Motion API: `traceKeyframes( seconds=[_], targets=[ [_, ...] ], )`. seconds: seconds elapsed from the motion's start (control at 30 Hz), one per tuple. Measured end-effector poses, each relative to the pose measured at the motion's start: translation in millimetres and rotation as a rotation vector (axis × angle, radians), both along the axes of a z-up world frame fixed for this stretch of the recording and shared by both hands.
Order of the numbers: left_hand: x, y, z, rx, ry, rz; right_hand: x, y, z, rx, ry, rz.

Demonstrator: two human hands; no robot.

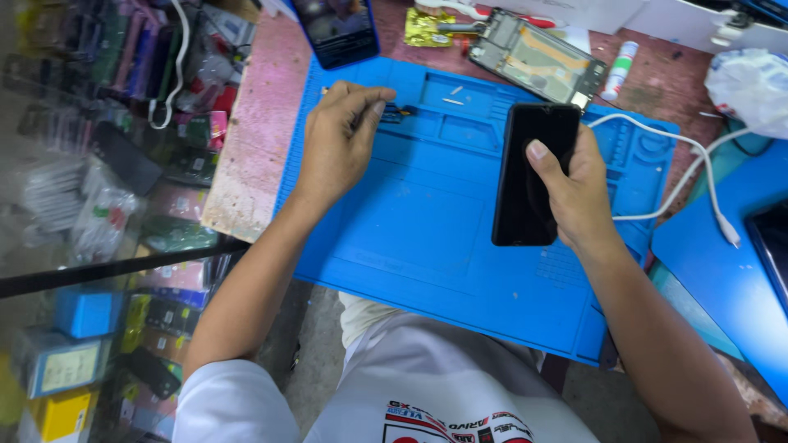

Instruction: The person disassembles a mobile phone by prying off the back cover, removing screws from the internal components with a screwdriver, and lifting out a circuit board.

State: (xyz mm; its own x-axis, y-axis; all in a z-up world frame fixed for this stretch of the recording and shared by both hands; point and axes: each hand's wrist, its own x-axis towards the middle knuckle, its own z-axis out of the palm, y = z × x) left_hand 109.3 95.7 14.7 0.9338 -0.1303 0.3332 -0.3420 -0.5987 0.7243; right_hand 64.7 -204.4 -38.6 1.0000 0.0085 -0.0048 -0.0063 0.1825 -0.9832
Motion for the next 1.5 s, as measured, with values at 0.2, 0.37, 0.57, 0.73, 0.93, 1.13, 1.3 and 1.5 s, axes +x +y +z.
traceKeyframes(
  seconds=[0.2, 0.37, 0.57, 0.73, 0.93, 1.13, 1.3, 1.5],
  targets=[
    [-4.4, 19.0, -20.6, 0.212, -0.216, -0.016, 0.5, -0.4, 1.8, 0.021, 0.025, 0.007],
    [-5.3, 21.5, -13.4, 0.353, -0.367, 0.064, 2.8, -0.3, 1.8, 0.034, 0.02, 0.012],
    [-29.1, -58.7, -29.0, -0.32, 0.21, -0.043, 4.5, 0.6, -4.0, -0.032, 0.015, 0.012],
    [-14.7, -90.5, -53.4, -0.767, 0.625, -0.201, 0.6, 3.9, 0.9, -0.129, -0.001, 0.056],
    [-9.2, -84.1, -69.0, -0.855, 0.8, -0.29, -1.7, 1.8, 12.5, -0.132, 0.054, 0.141],
    [-16.9, -85.1, -71.1, -0.902, 0.769, -0.227, 0.0, 1.9, 15.1, -0.098, 0.139, 0.191],
    [-18.7, -80.1, -66.0, -0.898, 0.815, -0.169, -3.1, 4.1, 10.1, -0.117, 0.144, 0.186],
    [-9.2, -32.6, -53.5, -0.918, 0.855, -0.083, 8.0, -17.2, 14.8, -0.138, 0.151, 0.009]
  ],
)
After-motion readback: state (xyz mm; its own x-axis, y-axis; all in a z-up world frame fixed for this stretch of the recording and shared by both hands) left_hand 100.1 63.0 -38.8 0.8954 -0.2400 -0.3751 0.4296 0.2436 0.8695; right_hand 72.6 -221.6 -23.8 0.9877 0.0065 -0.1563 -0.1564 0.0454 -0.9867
